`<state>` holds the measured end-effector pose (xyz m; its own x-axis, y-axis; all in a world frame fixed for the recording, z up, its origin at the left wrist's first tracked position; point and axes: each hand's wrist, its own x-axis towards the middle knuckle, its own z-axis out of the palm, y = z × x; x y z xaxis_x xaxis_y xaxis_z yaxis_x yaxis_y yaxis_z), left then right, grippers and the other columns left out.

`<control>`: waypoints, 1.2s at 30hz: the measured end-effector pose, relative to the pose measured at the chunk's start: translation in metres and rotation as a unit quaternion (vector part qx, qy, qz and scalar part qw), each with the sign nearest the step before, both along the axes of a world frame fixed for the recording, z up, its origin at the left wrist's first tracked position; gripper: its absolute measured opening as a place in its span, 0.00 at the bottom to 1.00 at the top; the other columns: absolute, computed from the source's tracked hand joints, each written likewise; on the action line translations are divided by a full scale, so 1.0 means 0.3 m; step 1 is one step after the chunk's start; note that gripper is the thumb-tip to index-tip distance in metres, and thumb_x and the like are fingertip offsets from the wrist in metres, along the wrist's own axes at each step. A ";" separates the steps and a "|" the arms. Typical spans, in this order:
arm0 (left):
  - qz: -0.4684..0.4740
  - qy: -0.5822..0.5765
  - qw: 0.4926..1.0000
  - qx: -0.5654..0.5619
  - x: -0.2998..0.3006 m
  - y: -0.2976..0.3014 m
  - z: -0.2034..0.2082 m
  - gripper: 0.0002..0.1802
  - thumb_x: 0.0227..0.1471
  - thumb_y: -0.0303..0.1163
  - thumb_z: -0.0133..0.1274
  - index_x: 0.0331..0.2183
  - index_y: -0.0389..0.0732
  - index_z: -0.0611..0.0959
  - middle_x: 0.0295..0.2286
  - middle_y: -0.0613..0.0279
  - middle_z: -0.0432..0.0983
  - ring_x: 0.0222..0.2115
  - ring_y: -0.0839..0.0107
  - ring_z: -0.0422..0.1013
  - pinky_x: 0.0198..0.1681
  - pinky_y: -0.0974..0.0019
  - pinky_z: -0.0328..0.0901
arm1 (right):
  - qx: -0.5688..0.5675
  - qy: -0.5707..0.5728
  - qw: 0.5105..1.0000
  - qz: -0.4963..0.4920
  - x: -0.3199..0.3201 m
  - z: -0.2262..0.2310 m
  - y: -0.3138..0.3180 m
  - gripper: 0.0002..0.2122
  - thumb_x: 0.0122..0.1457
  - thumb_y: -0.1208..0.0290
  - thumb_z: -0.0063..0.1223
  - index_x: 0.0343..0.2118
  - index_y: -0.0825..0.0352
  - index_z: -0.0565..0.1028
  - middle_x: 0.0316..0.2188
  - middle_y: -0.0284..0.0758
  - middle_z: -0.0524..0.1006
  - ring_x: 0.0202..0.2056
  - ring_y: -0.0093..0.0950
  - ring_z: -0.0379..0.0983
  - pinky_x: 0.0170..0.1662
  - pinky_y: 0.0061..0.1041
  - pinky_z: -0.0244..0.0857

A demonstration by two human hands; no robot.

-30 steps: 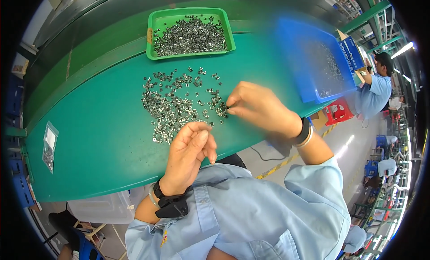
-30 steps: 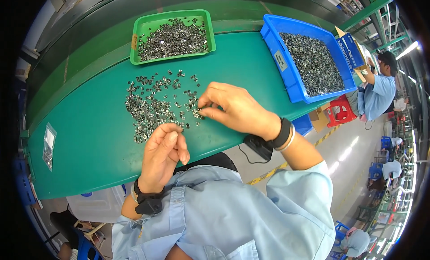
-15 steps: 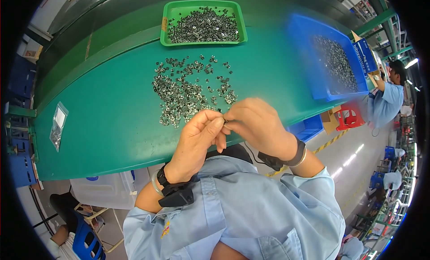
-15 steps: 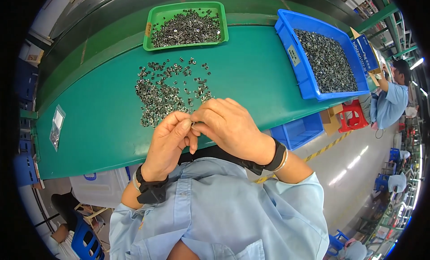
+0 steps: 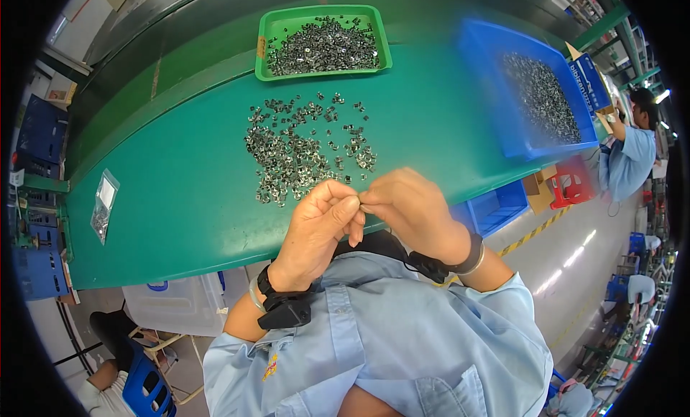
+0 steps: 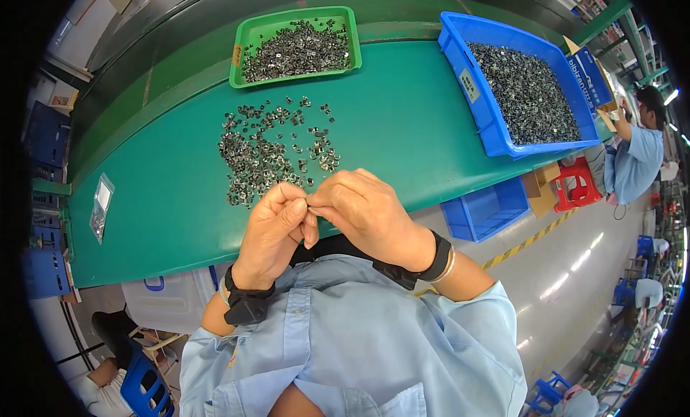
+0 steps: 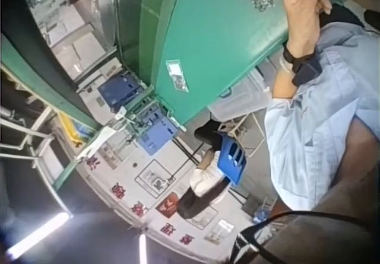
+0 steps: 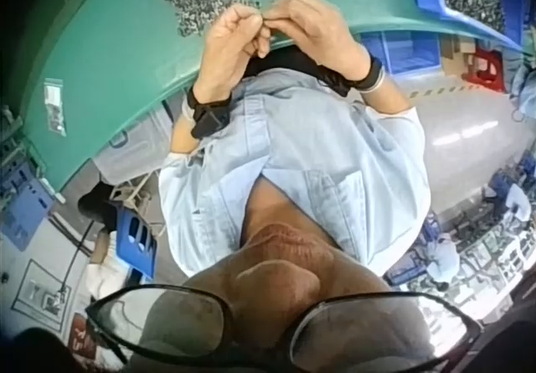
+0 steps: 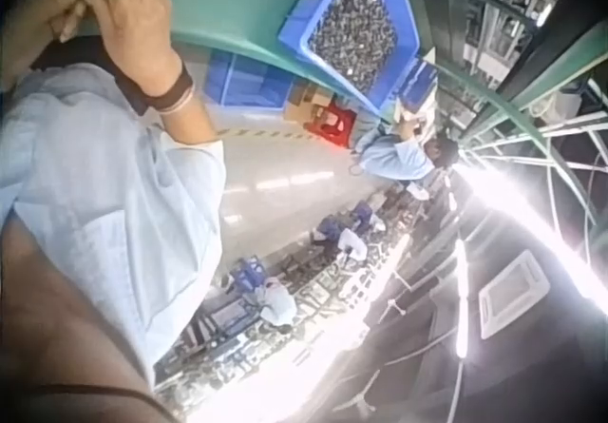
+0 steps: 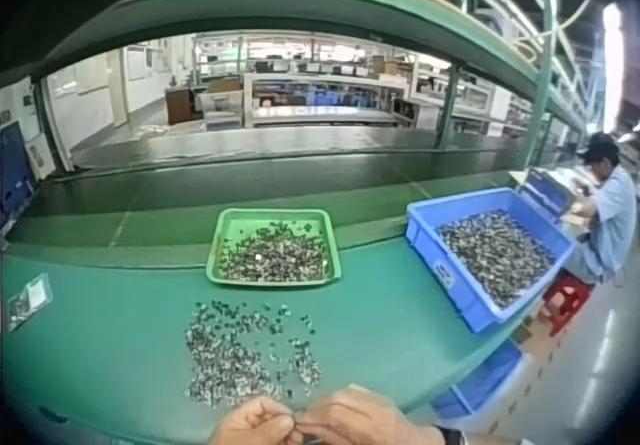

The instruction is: The person picks up a metal clip from the table, joins it with a small black component, and places the assembled unit into a blue bin.

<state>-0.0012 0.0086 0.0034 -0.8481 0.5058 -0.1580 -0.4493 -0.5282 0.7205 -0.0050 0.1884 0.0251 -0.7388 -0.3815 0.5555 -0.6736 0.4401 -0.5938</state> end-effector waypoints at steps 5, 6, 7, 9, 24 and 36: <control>-0.018 -0.016 0.996 0.081 0.006 0.026 -0.008 0.08 0.56 0.33 0.49 0.32 0.38 0.70 0.22 0.63 0.71 0.19 0.74 0.67 0.22 0.71 0.63 | -0.086 -0.046 0.995 0.003 0.028 -0.021 -0.002 0.09 0.46 0.78 0.59 0.31 0.65 0.73 0.27 0.31 0.74 0.29 0.29 0.72 0.30 0.26 0.62; -0.018 -0.016 0.996 0.080 0.006 0.029 -0.010 0.08 0.56 0.33 0.49 0.32 0.38 0.70 0.22 0.63 0.71 0.19 0.74 0.67 0.22 0.71 0.63 | -0.094 -0.057 0.994 0.001 0.033 -0.017 0.000 0.09 0.47 0.78 0.59 0.31 0.65 0.73 0.27 0.32 0.74 0.29 0.29 0.72 0.30 0.26 0.63; -0.019 -0.016 0.997 0.076 0.006 0.031 -0.013 0.09 0.57 0.33 0.49 0.33 0.39 0.70 0.21 0.63 0.71 0.18 0.74 0.67 0.21 0.71 0.63 | -0.102 -0.068 0.993 -0.002 0.037 -0.013 0.001 0.08 0.47 0.78 0.59 0.31 0.65 0.73 0.27 0.32 0.74 0.30 0.29 0.72 0.30 0.26 0.64; -0.022 -0.015 0.997 0.069 0.005 0.040 -0.016 0.09 0.57 0.34 0.48 0.33 0.39 0.70 0.21 0.64 0.71 0.18 0.74 0.66 0.21 0.70 0.61 | -0.109 -0.079 0.991 -0.006 0.039 -0.015 0.011 0.08 0.47 0.78 0.59 0.31 0.66 0.73 0.27 0.33 0.74 0.30 0.30 0.73 0.31 0.26 0.64; -0.041 -0.034 0.991 0.119 0.028 0.052 0.003 0.08 0.58 0.36 0.46 0.36 0.42 0.70 0.22 0.65 0.70 0.16 0.74 0.63 0.19 0.69 0.58 | -0.135 -0.035 0.990 0.009 0.034 -0.027 0.012 0.08 0.47 0.83 0.57 0.30 0.66 0.72 0.26 0.34 0.74 0.29 0.29 0.72 0.28 0.24 0.66; -0.023 0.003 0.999 0.036 0.016 0.014 -0.002 0.09 0.58 0.35 0.45 0.36 0.40 0.69 0.22 0.63 0.70 0.17 0.73 0.65 0.20 0.70 0.61 | -0.109 -0.063 0.992 0.013 0.029 -0.050 -0.003 0.09 0.46 0.83 0.59 0.30 0.66 0.72 0.26 0.35 0.75 0.28 0.30 0.71 0.30 0.25 0.65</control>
